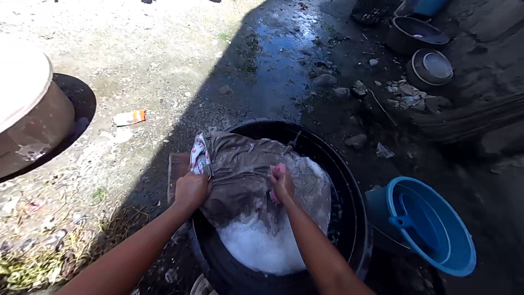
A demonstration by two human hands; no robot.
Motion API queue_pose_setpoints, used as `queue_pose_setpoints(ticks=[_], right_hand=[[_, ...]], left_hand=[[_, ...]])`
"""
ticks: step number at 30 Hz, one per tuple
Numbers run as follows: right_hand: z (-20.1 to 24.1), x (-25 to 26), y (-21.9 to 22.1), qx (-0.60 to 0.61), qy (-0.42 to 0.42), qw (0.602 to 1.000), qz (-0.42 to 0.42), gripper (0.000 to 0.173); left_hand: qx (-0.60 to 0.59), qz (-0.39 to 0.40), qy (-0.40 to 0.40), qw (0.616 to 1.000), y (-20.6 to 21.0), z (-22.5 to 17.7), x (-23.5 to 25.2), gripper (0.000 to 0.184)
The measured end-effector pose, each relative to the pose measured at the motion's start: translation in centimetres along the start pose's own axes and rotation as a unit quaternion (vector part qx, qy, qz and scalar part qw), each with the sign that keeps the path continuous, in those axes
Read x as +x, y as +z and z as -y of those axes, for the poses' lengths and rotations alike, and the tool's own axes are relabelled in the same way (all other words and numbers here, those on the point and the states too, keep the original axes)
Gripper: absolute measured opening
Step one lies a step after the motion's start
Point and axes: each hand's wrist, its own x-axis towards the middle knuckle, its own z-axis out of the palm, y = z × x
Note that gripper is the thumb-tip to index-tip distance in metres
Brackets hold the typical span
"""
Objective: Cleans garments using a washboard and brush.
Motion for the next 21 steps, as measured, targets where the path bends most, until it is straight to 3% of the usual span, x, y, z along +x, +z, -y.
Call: queue_pose_setpoints(ticks=[1,5,7,10,12,17,19,21], right_hand=[[1.6,-0.2,0.0,0.008,-0.007,1.000,-0.004,0.044],[11.0,-3.3,3.5,0.054,-0.180,0.981,0.041,0.040],[8.8,-2.4,3.1,0.037,-0.161,0.985,0.041,0.041],[0.7,0.0,0.4,0.010,-0.020,1.000,0.006,0.043],[-0.2,0.0,-0.4,0.003,0.031,0.999,0.011,0.045],[9.4,-4.5,3.2,0.049,-0.132,0.988,0.068,0.042],[7.3,-4.0,3.3,0.032,-0.126,0.990,0.053,0.042],[1.9,-2.7,1.8,0.033,-0.056,0.998,0.027,0.042]], left_hand=[[0.001,-0.003,0.005,1.000,0.0,-0.1,0.2,0.043],[0.012,0.017,0.001,1.000,-0.3,-0.4,0.2,0.044],[0.012,0.020,0.001,1.000,-0.5,-0.3,0.1,0.045],[0.012,0.009,0.000,1.000,-0.4,-0.5,0.2,0.045],[0.013,0.002,-0.001,1.000,-0.2,-0.6,0.2,0.043],[0.021,-0.013,-0.001,1.000,0.0,-0.5,0.0,0.043],[0.026,-0.013,-0.003,1.000,-0.1,-0.3,-0.1,0.044],[0.034,0.003,-0.011,0.999,-0.7,-0.4,-0.1,0.049]])
